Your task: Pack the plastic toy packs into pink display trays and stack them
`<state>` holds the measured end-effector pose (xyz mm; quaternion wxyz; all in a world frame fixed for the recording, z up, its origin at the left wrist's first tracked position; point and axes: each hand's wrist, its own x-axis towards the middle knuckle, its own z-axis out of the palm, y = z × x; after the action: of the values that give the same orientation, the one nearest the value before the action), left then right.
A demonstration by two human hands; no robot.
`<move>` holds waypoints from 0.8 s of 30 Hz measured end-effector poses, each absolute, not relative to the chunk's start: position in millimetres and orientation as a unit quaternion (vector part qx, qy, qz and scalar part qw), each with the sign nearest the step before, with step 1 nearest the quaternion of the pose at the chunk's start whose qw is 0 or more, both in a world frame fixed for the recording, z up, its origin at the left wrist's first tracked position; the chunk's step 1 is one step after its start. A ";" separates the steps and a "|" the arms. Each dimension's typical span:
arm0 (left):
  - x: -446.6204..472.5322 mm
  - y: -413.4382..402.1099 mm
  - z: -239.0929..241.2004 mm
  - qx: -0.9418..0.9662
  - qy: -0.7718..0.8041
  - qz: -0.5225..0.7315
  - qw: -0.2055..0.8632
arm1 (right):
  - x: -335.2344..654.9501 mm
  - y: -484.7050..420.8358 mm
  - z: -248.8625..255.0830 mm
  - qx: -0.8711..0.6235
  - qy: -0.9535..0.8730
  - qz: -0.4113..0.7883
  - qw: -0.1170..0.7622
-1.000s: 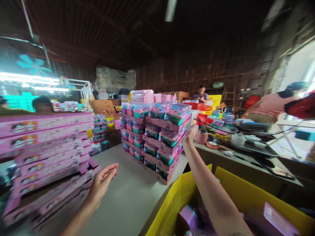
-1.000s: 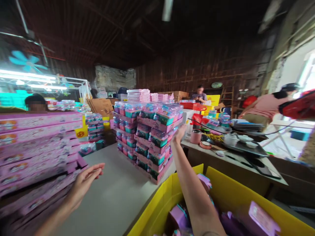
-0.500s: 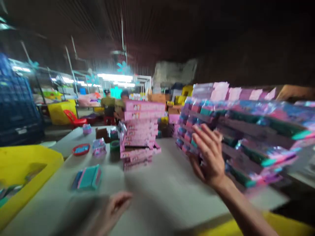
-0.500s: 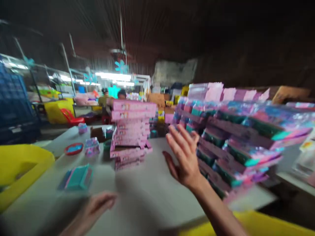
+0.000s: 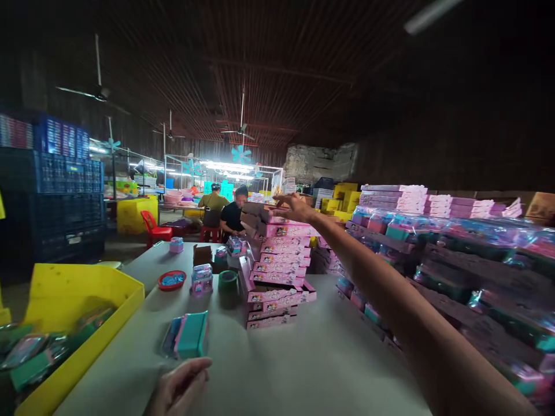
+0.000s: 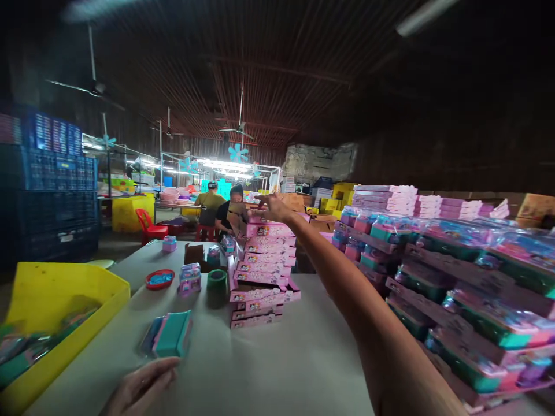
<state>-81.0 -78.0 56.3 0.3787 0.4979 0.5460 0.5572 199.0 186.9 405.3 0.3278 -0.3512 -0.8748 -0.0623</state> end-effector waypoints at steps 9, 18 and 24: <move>-54.6 -87.0 96.1 0.503 0.528 0.560 0.393 | 185.0 190.0 405.2 -0.307 -0.897 -0.060 0.312; -21.4 -67.3 125.0 0.514 0.505 0.533 0.443 | 222.2 166.6 403.3 -0.334 -0.895 -0.028 0.292; -4.7 -50.1 118.7 0.530 0.500 0.530 0.434 | 235.1 136.1 396.7 -0.340 -0.882 -0.091 0.313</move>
<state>-4.7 -50.1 118.7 0.4336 0.5297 0.5003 0.5302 235.1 136.1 396.7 0.3127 -0.3397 -0.8824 -0.0911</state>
